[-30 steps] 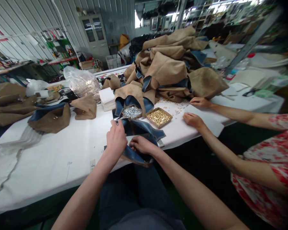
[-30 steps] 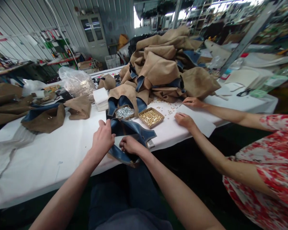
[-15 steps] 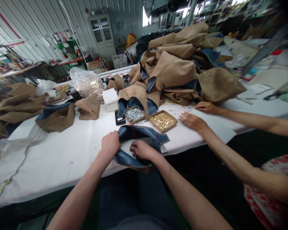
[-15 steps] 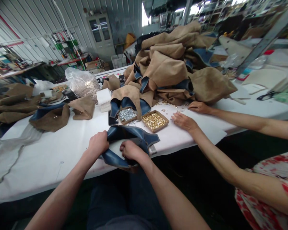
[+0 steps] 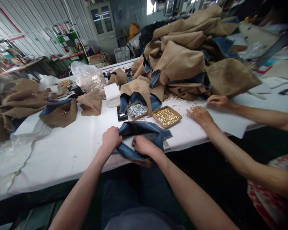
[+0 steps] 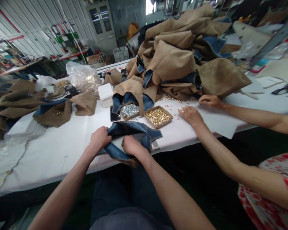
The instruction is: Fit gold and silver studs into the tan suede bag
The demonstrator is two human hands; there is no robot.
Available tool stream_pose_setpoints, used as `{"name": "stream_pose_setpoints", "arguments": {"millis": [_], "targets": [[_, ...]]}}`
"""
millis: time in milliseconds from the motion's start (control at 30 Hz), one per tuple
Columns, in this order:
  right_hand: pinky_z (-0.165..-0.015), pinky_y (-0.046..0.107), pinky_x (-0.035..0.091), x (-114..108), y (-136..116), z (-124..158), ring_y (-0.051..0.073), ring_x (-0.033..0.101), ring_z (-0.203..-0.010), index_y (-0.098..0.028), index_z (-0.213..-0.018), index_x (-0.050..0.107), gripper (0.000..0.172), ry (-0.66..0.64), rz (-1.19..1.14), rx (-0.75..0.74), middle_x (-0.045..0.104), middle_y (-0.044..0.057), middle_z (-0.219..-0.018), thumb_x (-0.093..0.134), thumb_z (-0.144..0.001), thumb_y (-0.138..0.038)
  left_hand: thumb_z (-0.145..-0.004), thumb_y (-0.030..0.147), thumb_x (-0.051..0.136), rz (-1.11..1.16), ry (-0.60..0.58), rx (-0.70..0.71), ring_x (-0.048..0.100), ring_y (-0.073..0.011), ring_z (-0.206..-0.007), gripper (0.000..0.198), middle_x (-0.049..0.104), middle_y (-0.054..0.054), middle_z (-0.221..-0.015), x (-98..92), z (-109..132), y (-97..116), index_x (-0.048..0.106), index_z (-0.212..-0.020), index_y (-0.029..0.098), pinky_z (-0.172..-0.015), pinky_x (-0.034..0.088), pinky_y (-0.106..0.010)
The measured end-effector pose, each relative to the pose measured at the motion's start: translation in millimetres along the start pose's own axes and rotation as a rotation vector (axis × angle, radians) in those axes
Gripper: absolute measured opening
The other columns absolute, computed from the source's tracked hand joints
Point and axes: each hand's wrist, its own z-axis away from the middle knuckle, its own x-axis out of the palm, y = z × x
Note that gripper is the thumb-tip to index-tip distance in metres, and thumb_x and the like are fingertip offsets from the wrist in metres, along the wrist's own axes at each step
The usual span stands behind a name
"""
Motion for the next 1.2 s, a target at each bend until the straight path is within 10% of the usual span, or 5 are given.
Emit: {"name": "stream_pose_setpoints", "arguments": {"millis": [467, 700, 1200], "targets": [[-0.067, 0.025, 0.049, -1, 9, -2, 0.020, 0.072, -0.073, -0.015, -0.093, 0.080, 0.028, -0.076, -0.209, 0.053, 0.079, 0.008, -0.082, 0.060, -0.112, -0.012, -0.107, 0.028, 0.057, 0.148, -0.079, 0.031, 0.081, -0.0335, -0.114, 0.029, 0.082, -0.021, -0.121, 41.0, -13, -10, 0.071, -0.130, 0.015, -0.096, 0.058, -0.038], [-0.059, 0.025, 0.049, 4, 8, -4, 0.021, 0.072, -0.065, -0.015, -0.096, 0.077, 0.027, -0.085, -0.218, 0.084, 0.078, 0.008, -0.080, 0.057, -0.114, -0.012, -0.099, 0.048, 0.076, 0.284, -0.190, 0.179, 0.079, -0.0268, -0.095, 0.029, 0.083, -0.007, -0.100, 38.5, -23, -38, 0.077, -0.106, 0.020, -0.080, 0.056, -0.032], [-0.054, 0.022, 0.051, 6, 5, -2, 0.018, 0.072, -0.064, -0.014, -0.096, 0.075, 0.027, -0.099, -0.192, 0.101, 0.077, 0.005, -0.081, 0.053, -0.111, -0.005, -0.089, 0.033, 0.085, 0.153, -0.366, 0.103, 0.082, -0.0304, -0.101, 0.032, 0.085, -0.014, -0.103, 5.4, -34, -27, 0.085, -0.112, 0.012, -0.084, 0.060, -0.031]]}}
